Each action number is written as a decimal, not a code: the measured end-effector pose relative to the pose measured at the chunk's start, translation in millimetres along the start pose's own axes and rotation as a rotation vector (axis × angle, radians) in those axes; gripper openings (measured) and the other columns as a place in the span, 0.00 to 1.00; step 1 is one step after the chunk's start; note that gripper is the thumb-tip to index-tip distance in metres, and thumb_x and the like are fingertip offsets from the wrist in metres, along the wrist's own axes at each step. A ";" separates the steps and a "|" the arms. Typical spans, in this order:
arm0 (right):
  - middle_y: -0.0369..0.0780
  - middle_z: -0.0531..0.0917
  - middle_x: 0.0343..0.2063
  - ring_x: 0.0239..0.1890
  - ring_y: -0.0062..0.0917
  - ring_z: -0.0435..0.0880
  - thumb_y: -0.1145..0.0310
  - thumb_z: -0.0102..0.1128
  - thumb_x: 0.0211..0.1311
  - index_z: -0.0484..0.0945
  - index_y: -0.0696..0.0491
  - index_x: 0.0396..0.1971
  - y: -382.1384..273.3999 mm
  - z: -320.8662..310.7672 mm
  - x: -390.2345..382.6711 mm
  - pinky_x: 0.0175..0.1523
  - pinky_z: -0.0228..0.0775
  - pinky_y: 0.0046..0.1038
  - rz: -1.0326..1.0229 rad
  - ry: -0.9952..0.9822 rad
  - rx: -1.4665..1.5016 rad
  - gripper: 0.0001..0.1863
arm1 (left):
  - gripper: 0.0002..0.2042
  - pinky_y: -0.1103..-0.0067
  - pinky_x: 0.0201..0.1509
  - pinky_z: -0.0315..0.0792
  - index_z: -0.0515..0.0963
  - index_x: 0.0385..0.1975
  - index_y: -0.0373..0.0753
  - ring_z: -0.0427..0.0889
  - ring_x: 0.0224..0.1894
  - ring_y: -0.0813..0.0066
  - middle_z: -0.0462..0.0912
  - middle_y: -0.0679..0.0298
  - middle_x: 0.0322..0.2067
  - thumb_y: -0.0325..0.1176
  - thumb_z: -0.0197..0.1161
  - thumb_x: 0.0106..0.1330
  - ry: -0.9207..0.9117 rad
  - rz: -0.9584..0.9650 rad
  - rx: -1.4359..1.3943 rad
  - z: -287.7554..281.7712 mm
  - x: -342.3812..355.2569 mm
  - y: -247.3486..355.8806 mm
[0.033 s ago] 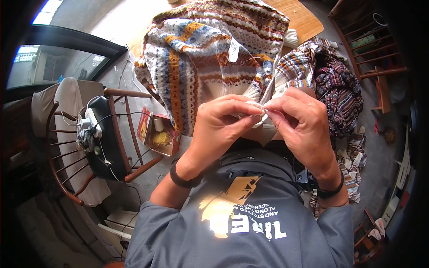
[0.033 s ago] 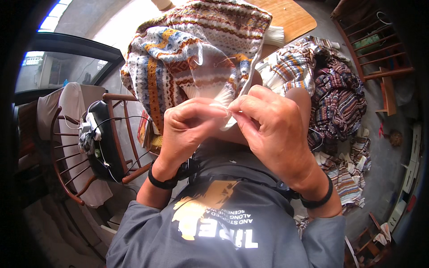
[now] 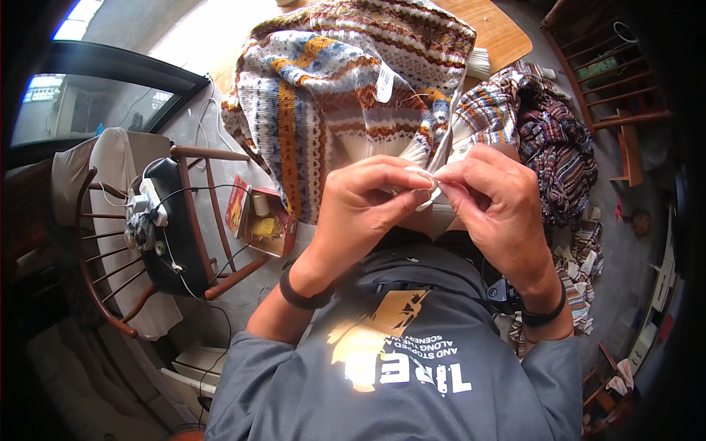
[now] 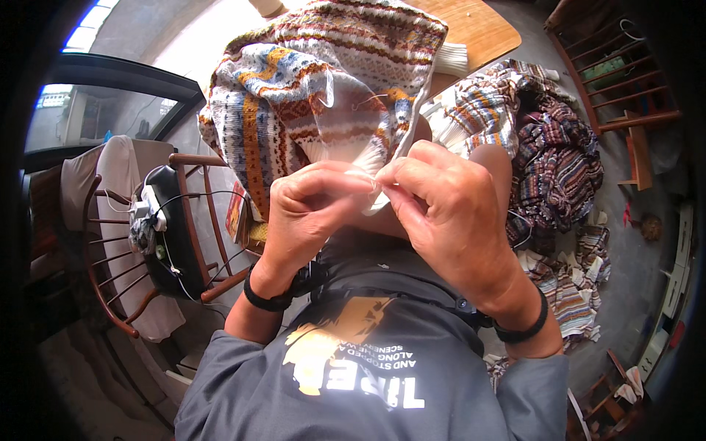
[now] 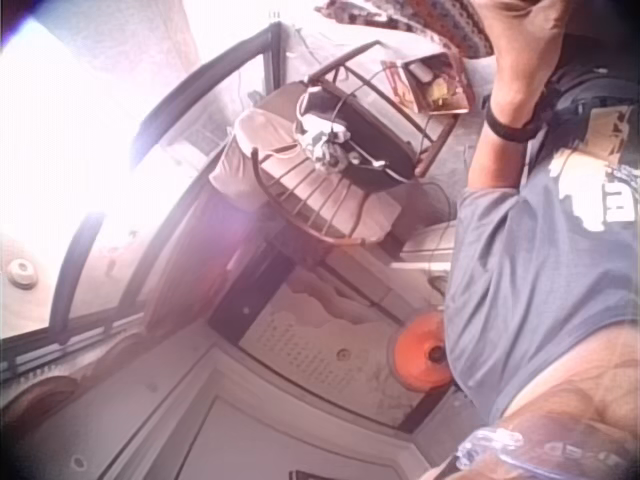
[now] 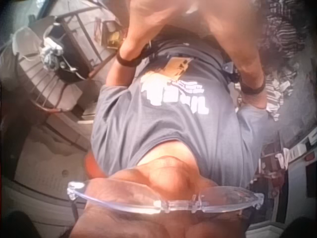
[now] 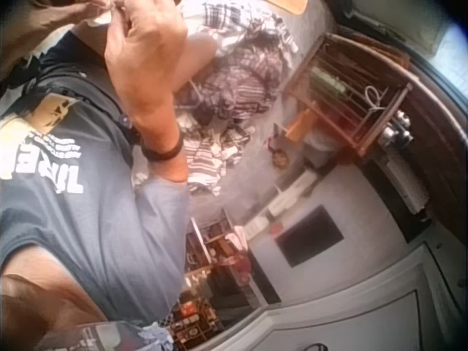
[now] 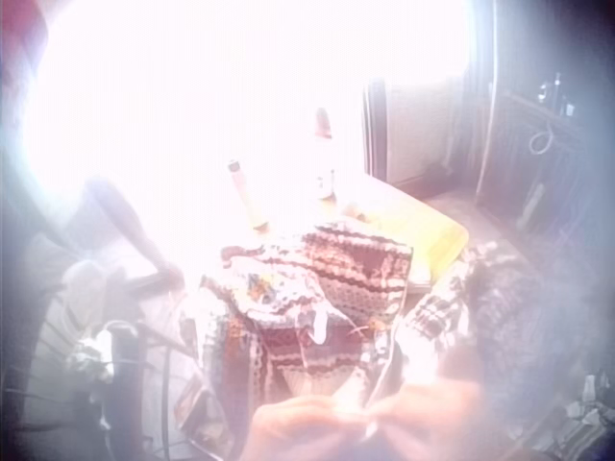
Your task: Hand sewing or repairing a knitted garment with white thread.
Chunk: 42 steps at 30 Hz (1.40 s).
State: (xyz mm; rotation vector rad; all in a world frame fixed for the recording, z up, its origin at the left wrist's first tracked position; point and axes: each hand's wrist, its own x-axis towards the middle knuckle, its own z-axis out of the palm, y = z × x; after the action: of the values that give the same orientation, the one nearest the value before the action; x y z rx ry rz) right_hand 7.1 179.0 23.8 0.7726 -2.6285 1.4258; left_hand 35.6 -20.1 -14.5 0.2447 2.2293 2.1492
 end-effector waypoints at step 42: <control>0.45 0.84 0.30 0.34 0.42 0.86 0.82 0.66 0.54 0.82 0.58 0.31 -12.0 -7.8 10.7 0.38 0.77 0.35 -0.037 -0.097 -0.045 0.05 | 0.08 0.79 0.48 0.79 0.88 0.39 0.34 0.85 0.44 0.73 0.87 0.59 0.41 0.18 0.69 0.61 -0.049 0.012 -0.080 -5.9 -3.1 -3.4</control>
State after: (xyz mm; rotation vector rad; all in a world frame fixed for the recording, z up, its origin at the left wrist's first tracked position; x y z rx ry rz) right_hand 1.7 175.5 40.6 0.9025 -2.6918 1.3482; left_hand 37.6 -26.5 -17.9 0.3054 2.1167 2.2073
